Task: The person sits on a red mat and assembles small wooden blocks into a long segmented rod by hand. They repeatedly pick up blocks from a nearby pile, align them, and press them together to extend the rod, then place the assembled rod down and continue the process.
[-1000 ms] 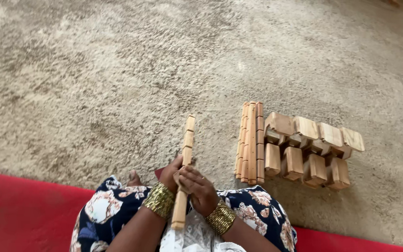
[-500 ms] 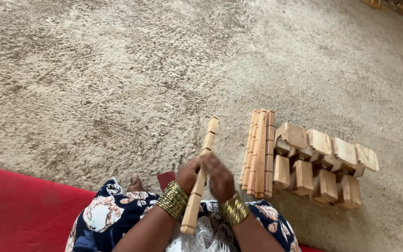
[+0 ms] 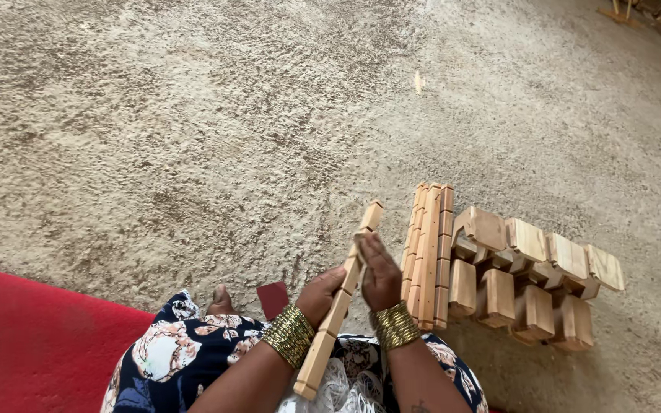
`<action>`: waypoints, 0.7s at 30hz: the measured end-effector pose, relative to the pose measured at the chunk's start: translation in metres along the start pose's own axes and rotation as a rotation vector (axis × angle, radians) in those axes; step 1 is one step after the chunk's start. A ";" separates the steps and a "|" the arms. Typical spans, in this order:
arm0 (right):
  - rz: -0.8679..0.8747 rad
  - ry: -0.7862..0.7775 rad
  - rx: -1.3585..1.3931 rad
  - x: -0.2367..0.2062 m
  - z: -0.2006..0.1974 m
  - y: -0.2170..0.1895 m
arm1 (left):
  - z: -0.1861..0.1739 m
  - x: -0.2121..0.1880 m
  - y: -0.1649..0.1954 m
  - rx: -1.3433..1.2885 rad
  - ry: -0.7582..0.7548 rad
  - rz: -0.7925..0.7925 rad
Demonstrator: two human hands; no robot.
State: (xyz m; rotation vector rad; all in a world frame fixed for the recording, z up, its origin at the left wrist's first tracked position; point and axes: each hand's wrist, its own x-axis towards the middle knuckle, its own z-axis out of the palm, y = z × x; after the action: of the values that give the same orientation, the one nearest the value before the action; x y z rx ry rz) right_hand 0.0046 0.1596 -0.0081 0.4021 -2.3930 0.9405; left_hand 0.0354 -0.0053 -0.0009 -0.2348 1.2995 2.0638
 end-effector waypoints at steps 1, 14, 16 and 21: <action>-0.120 0.019 0.067 -0.001 0.003 -0.008 | -0.004 0.002 0.000 -0.001 0.004 -0.020; -0.189 0.022 0.014 0.009 -0.007 -0.027 | -0.001 0.006 0.003 -0.037 0.012 0.069; -0.089 0.063 -0.056 0.013 -0.020 -0.007 | 0.006 0.003 0.000 -0.002 -0.037 0.003; -0.069 0.051 -0.039 0.009 -0.020 0.000 | -0.003 0.015 0.000 0.041 -0.049 0.015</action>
State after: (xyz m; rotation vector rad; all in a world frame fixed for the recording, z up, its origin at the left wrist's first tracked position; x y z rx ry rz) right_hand 0.0047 0.1732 0.0094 0.4380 -2.3321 0.8624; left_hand 0.0231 -0.0008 -0.0095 -0.1561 1.3163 2.0404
